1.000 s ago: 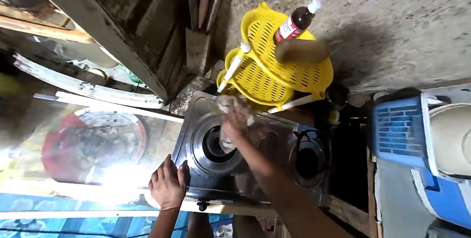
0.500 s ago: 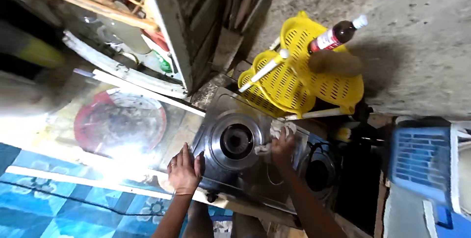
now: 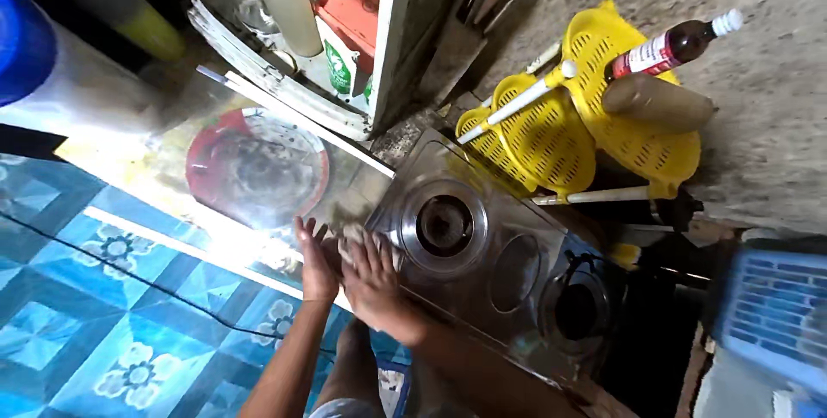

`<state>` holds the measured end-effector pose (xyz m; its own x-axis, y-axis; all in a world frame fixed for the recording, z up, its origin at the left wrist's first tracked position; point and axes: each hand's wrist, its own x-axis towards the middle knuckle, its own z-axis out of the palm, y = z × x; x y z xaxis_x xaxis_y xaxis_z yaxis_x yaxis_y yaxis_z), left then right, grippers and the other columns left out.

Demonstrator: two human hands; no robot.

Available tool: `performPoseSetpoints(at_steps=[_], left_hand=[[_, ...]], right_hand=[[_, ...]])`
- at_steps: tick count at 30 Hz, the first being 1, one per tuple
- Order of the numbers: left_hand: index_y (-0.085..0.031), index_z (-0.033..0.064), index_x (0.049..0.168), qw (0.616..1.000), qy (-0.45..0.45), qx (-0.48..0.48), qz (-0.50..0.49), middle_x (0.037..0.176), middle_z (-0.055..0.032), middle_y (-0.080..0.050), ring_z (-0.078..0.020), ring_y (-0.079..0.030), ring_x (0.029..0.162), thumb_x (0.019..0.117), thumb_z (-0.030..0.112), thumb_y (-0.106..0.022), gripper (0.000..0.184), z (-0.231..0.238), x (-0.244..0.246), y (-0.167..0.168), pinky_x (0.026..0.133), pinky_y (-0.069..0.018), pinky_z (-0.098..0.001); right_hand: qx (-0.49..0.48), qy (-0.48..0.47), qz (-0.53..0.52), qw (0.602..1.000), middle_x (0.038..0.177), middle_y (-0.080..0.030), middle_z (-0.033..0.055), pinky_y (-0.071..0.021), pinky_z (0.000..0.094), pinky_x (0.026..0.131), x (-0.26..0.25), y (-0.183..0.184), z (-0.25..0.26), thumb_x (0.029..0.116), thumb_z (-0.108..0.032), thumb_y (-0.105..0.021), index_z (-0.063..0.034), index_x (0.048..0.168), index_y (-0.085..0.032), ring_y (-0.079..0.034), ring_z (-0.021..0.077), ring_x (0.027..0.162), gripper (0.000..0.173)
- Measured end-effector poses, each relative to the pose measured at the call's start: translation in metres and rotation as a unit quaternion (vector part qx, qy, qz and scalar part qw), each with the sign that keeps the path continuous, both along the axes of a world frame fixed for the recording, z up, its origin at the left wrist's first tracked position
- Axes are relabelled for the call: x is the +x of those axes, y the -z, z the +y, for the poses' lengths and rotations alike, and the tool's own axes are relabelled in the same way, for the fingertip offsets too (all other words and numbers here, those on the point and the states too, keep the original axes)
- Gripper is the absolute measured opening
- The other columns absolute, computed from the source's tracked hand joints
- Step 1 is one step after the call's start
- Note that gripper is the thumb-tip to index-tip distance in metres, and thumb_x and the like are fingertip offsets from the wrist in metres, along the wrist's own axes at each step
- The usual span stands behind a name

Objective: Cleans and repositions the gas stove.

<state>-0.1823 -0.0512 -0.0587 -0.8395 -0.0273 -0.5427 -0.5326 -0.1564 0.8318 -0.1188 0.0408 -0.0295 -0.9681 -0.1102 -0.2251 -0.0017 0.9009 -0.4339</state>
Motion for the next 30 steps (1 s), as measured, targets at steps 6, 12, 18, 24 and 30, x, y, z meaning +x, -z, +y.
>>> performPoseSetpoints(at_steps=[6, 12, 18, 24, 30], left_hand=[[-0.011, -0.0028, 0.16, 0.997, -0.012, -0.076, 0.026, 0.158, -0.0247, -0.033, -0.0258, -0.045, 0.139, 0.105, 0.037, -0.027, 0.07, -0.064, 0.024, 0.005, 0.111, -0.0393, -0.0396], [-0.023, -0.0055, 0.156, 0.99, 0.003, -0.142, 0.011, 0.144, -0.0221, -0.048, -0.0192, -0.057, 0.121, 0.1043, 0.033, -0.028, 0.065, -0.125, 0.076, -0.013, 0.098, -0.0486, -0.035], [-0.026, -0.0146, 0.152, 0.964, 0.109, -0.199, 0.135, 0.147, -0.0356, -0.042, -0.0332, -0.046, 0.136, 0.1035, 0.033, -0.034, 0.068, -0.083, 0.051, -0.013, 0.114, -0.0373, -0.0422], [-0.03, -0.0005, 0.157, 0.888, 0.29, -0.269, 0.235, 0.153, -0.0306, -0.039, -0.0499, -0.037, 0.142, 0.1035, 0.043, -0.034, 0.069, -0.009, -0.007, -0.011, 0.111, -0.0313, -0.0683], [-0.029, -0.0001, 0.158, 0.83, 0.342, -0.374, 0.232, 0.152, -0.0333, -0.041, -0.0543, -0.042, 0.138, 0.1032, 0.048, -0.034, 0.073, 0.025, -0.013, 0.013, 0.106, -0.034, -0.0699]], right_hand=[[-0.002, 0.037, -0.078, 0.996, 0.165, -0.033, 0.0192, -0.0112, 0.0696, 0.121, -0.084, -0.013, 0.065, 0.1052, -0.018, -0.051, -0.0211, 0.155, -0.049, -0.02, 0.0444, 0.155, 0.05], [0.135, 0.226, 0.044, 0.964, 0.158, -0.04, 0.0211, -0.0197, 0.0646, 0.12, -0.19, 0.003, 0.146, 0.1024, -0.021, -0.049, -0.0189, 0.147, -0.057, -0.032, 0.0449, 0.148, 0.045], [0.06, 0.041, 0.01, 0.997, 0.161, -0.041, 0.0162, -0.0143, 0.068, 0.122, -0.061, 0.012, 0.01, 0.1002, -0.024, -0.057, -0.0223, 0.151, -0.053, -0.026, 0.0423, 0.154, 0.051], [0.057, 0.119, 0.118, 0.984, 0.135, -0.063, 0.0271, -0.0435, 0.0685, 0.105, 0.119, 0.008, 0.087, 0.0849, -0.028, -0.071, -0.0084, 0.125, -0.073, -0.057, 0.05, 0.129, 0.044], [0.184, 0.366, -0.027, 0.912, 0.157, -0.034, 0.0377, -0.0305, 0.0671, 0.117, 0.171, -0.011, 0.18, 0.0985, -0.014, -0.055, 0.0111, 0.147, -0.046, -0.034, 0.056, 0.145, 0.056]])
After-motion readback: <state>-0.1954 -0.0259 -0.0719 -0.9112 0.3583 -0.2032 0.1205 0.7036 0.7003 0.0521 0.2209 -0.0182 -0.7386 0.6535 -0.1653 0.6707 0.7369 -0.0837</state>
